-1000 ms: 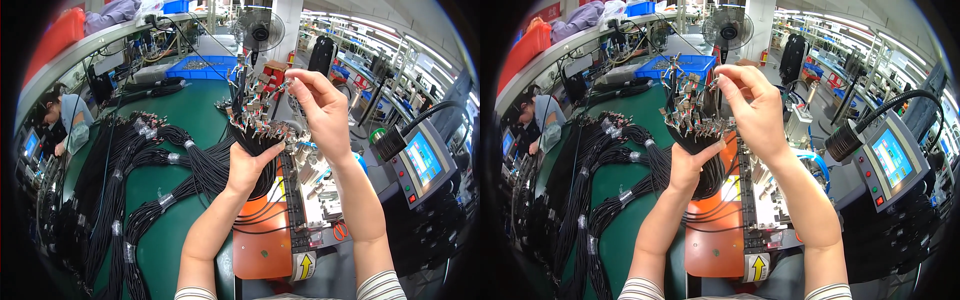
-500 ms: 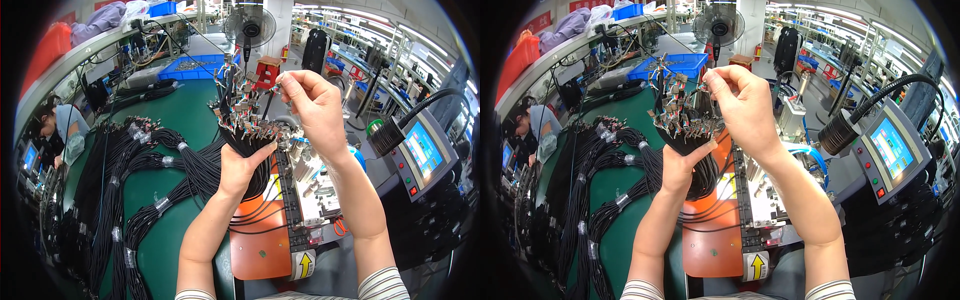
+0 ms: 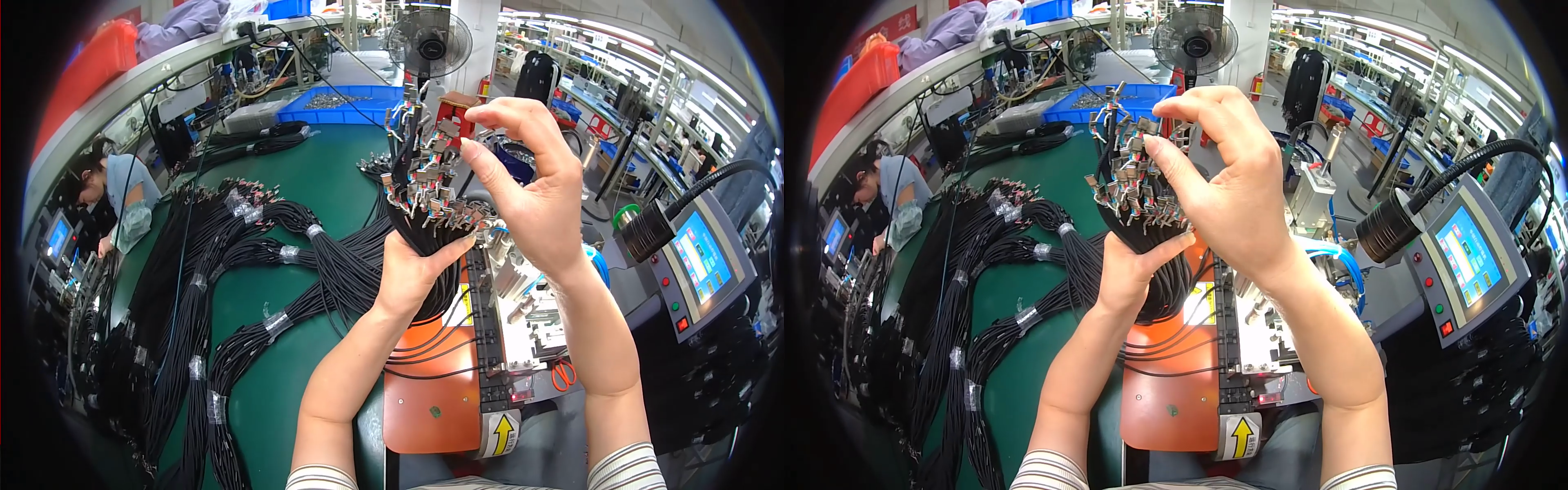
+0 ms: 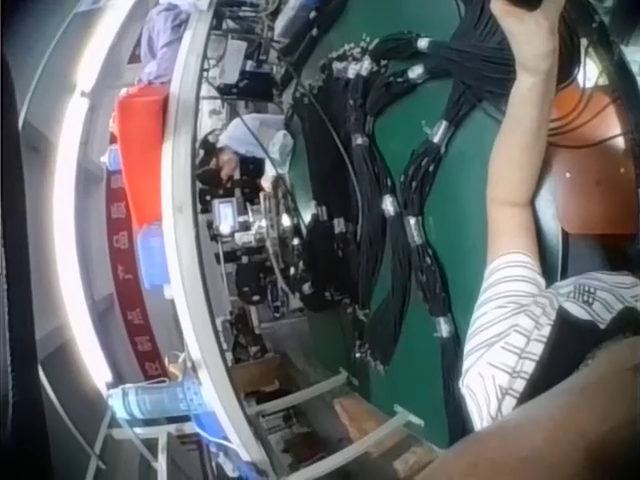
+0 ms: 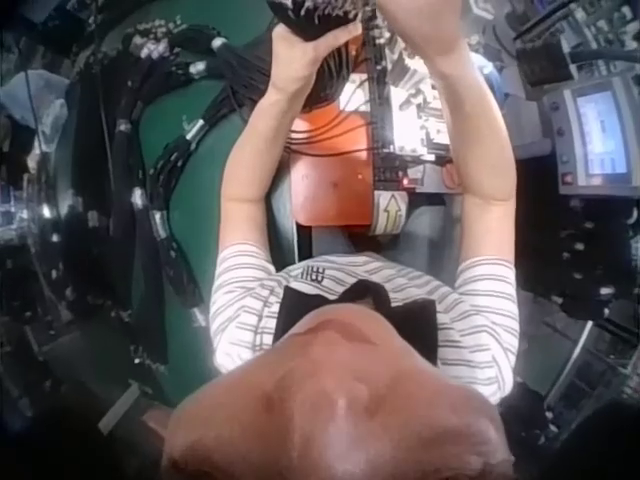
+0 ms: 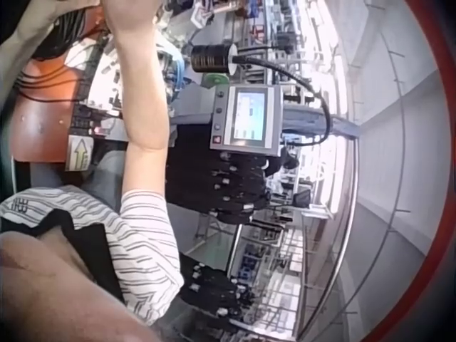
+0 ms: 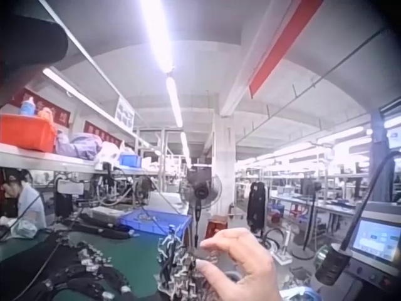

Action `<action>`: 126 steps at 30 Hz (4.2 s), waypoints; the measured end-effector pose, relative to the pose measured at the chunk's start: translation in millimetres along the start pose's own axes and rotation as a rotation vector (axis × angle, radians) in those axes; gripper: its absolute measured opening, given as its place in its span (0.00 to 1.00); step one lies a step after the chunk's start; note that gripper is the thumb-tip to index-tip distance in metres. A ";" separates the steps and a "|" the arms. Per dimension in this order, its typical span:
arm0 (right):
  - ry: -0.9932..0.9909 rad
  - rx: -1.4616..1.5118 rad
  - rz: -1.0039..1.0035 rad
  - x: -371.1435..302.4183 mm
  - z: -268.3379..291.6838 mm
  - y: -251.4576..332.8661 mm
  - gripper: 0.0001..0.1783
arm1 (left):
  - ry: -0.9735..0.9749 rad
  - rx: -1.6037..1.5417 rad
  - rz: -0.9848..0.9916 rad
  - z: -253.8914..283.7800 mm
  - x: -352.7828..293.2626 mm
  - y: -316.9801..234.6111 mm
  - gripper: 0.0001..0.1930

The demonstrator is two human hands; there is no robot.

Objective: Assembling, bundling, and inspecting electrical wire harnesses at a factory workstation.

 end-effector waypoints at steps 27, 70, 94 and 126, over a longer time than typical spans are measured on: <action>0.112 -0.015 0.007 6.7 -26.6 -8.1 0.07 | 0.042 -0.015 -0.018 -0.4 3.1 10.7 0.17; 0.838 0.266 -0.621 -273.4 -31.3 90.7 0.13 | -0.165 1.643 0.180 194.5 72.1 101.0 0.28; 0.761 0.192 -0.560 -287.7 -29.9 88.2 0.05 | -1.784 1.347 0.791 542.9 -523.5 -280.0 0.35; 0.726 0.163 -0.612 -277.5 -33.7 92.6 0.06 | -1.588 -0.130 -0.267 445.9 -478.0 -243.1 0.06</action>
Point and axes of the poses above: each hand's wrist, its own x-axis towards the middle knuckle, its own z-axis out of the back of the hand, y = z × x, the point moved 5 cm from there along x, towards the middle knuckle, and after that the axes turned 12 degrees about x, right-handed, at the moved point
